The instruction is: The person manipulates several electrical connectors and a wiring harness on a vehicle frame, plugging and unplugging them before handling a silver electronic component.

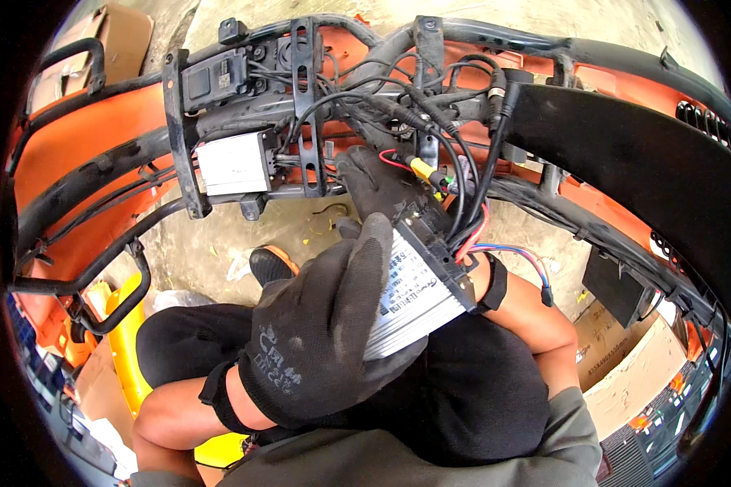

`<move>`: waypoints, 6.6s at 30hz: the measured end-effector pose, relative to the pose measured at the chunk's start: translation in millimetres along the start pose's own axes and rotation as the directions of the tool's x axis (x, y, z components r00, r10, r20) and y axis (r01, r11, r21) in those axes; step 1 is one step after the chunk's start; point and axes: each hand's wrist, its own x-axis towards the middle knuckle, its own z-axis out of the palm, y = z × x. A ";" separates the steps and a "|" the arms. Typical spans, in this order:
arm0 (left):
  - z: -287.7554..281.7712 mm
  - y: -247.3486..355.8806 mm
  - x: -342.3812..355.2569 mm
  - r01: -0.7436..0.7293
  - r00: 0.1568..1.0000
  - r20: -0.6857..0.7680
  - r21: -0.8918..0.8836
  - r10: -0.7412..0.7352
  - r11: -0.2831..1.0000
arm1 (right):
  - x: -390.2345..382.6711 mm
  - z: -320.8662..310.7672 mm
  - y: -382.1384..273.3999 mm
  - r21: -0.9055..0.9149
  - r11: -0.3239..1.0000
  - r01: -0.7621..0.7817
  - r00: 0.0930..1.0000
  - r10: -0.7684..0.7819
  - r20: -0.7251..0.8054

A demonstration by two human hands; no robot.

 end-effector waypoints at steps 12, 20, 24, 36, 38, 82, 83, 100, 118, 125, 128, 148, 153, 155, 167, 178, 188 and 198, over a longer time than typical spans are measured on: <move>-48.3 -38.1 4.3 0.086 0.996 0.021 0.147 -0.090 0.985 | -32.3 -13.0 -17.6 -0.485 0.869 0.100 0.995 -0.085 0.053; -54.9 -92.7 12.8 0.105 0.993 -0.092 0.343 -0.078 0.933 | -35.0 -9.6 -22.1 -0.479 0.862 -0.166 0.948 0.273 0.162; -42.4 -125.4 12.5 0.088 0.987 -0.157 0.441 -0.020 0.893 | -45.7 -8.2 -9.3 -0.514 0.852 -0.095 0.951 0.231 0.206; -27.0 -132.5 14.1 0.221 0.975 -0.161 0.592 -0.155 0.775 | -53.5 -14.6 -10.4 -0.583 0.791 -0.183 0.942 0.311 0.126; -29.9 -122.5 17.1 0.282 0.956 -0.127 0.658 -0.266 0.698 | -56.0 -16.6 -9.5 -0.578 0.795 -0.183 0.950 0.295 0.105; -51.9 -103.3 25.1 0.230 0.959 -0.216 0.209 -0.185 0.950 | -129.9 -18.3 165.4 0.553 0.543 -0.632 0.642 0.767 -0.019; -51.2 -104.9 24.5 0.223 0.961 -0.217 0.228 -0.174 0.948 | -126.7 -17.9 161.5 0.547 0.526 -0.651 0.613 0.789 -0.030; -47.0 -100.7 28.8 0.180 0.975 -0.167 0.211 -0.146 0.961 | -125.4 -15.1 163.0 0.534 0.477 -0.698 0.559 0.829 -0.009; -8.6 -81.8 50.6 -0.082 0.977 -0.199 -0.006 0.079 0.997 | -124.7 -16.1 158.0 0.495 0.494 -0.715 0.551 0.834 -0.036; -1.6 -87.1 50.4 -0.059 0.985 -0.165 -0.009 0.057 0.998 | -127.2 -13.8 167.4 0.533 0.494 -0.686 0.564 0.825 -0.039; -2.3 -85.2 51.0 -0.016 0.982 -0.189 -0.037 0.008 0.999 | -128.2 -13.7 167.9 0.527 0.506 -0.683 0.567 0.822 -0.054; -31.9 -75.6 44.2 0.188 0.974 -0.023 -0.463 -0.224 0.866 | -124.1 -9.9 161.1 0.559 0.504 -0.659 0.555 0.827 -0.090; -33.6 -80.8 44.9 0.220 0.970 0.012 -0.460 -0.241 0.860 | -129.2 -13.5 168.6 0.527 0.543 -0.654 0.593 0.800 -0.088; -32.6 -80.5 45.0 0.247 0.960 0.008 -0.501 -0.281 0.829 | -129.6 -14.5 168.3 0.533 0.526 -0.663 0.576 0.813 -0.085; -32.8 -93.3 50.5 0.298 0.901 -0.083 -0.593 -0.425 0.748 | -129.4 -13.3 167.5 0.542 0.490 -0.683 0.552 0.832 -0.056; -39.9 -100.0 48.6 0.327 0.876 -0.048 -0.673 -0.480 0.664 | -127.8 -11.9 165.4 0.574 0.505 -0.644 0.568 0.819 -0.083; -39.7 -96.8 51.3 0.339 0.866 -0.048 -0.678 -0.498 0.653 | -129.1 -13.7 168.9 0.542 0.518 -0.662 0.565 0.820 -0.092; -37.1 -89.4 51.6 0.371 0.862 -0.040 -0.629 -0.505 0.683 | -126.2 -13.7 159.3 0.525 0.521 -0.673 0.567 0.819 -0.086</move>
